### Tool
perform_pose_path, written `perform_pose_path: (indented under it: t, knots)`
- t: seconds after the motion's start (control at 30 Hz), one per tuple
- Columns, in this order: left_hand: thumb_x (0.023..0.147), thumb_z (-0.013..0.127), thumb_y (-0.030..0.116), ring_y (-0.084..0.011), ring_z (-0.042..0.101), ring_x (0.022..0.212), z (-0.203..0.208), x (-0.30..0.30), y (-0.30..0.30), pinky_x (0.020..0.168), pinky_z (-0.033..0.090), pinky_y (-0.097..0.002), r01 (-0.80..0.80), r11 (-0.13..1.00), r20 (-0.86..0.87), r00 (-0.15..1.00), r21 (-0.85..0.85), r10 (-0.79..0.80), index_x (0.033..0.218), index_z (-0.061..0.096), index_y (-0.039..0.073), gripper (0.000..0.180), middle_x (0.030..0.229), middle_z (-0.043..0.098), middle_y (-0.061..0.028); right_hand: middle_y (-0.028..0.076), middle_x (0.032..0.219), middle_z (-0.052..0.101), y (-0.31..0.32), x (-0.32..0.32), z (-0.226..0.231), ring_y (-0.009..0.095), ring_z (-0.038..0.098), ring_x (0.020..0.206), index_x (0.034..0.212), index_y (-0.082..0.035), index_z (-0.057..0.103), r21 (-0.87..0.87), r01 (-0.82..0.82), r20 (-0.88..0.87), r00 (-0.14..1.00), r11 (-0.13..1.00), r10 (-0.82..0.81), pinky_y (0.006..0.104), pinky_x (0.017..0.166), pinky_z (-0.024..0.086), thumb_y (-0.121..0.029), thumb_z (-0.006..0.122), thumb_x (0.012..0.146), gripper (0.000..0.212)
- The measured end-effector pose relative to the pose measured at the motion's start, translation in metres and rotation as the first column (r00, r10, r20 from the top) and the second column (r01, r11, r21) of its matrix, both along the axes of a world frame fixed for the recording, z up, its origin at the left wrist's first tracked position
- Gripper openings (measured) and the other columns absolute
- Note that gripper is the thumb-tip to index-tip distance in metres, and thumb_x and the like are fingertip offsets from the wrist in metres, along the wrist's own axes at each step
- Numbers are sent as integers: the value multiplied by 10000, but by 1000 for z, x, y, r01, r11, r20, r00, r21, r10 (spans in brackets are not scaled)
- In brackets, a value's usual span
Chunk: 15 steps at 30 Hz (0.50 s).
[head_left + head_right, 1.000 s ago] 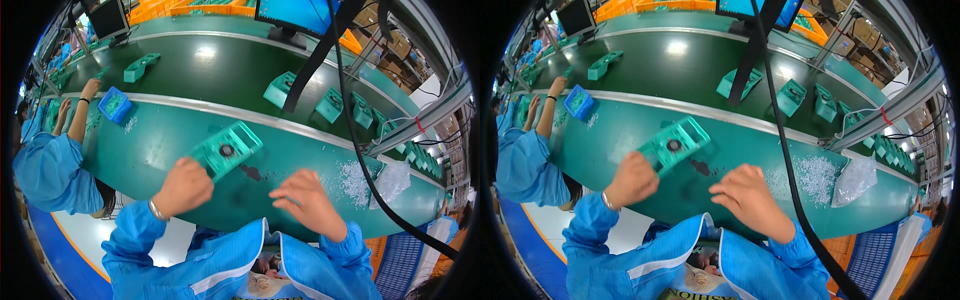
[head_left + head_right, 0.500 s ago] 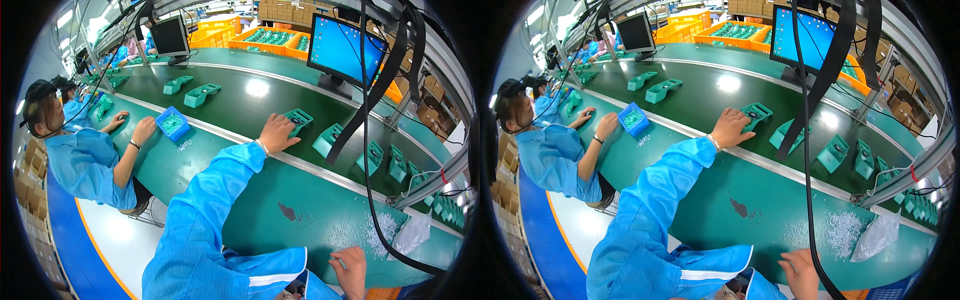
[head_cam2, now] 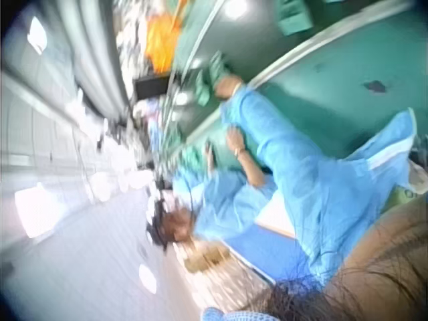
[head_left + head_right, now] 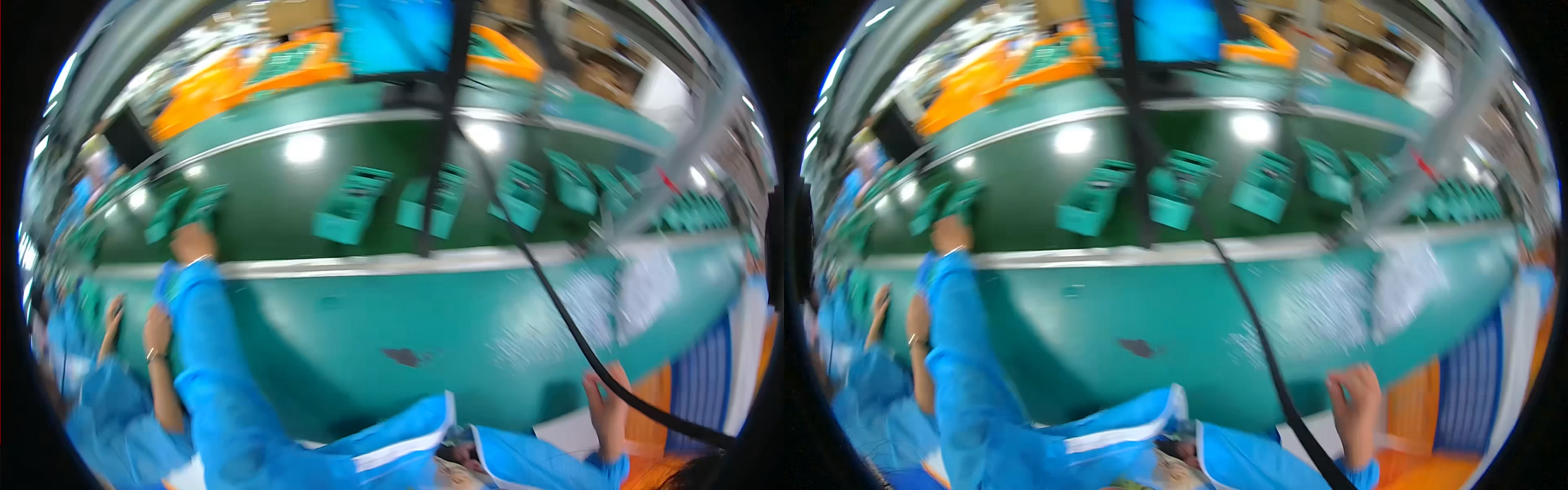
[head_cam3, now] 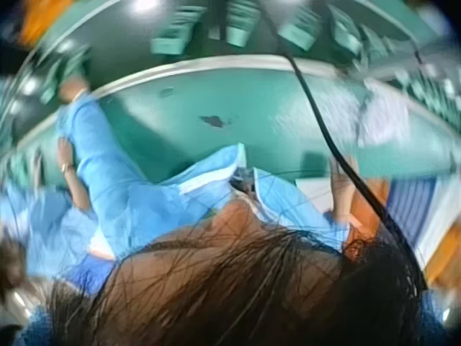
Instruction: The person assembles internal components and screws into green plastic electronic device housings by hand, taking parts from bins on a production line.
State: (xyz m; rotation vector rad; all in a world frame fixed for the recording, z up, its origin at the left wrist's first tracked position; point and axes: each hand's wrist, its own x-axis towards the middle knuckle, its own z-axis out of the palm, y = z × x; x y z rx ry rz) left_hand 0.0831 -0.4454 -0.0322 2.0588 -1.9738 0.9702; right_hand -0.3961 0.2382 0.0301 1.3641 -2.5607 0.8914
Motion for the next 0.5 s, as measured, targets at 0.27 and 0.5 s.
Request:
perform_pose_path:
  t: [0.27, 0.5]
  knots:
    - [985, 608, 362, -411, 639, 1127, -3, 19, -35, 935, 506, -506, 342, 934, -340, 895, 103, -290, 1319, 662, 61, 453, 1202, 704, -200, 95, 836, 659, 45, -49, -16, 227, 649, 797, 938, -10, 709, -143, 241, 74, 970, 960, -233, 354, 678, 498, -24, 740, 872, 74]
    - [1001, 654, 156, -358, 620, 1126, 0, -42, 179, 990, 464, -411, 765, 637, -546, 495, -95, -676, 1268, 621, -45, 336, 1205, 650, -213, 87, 842, 660, 73, -36, -39, 239, 642, 809, 919, -38, 714, 15, 182, 257, 949, 983, -180, 362, 677, 498, -64, 745, 881, 55]
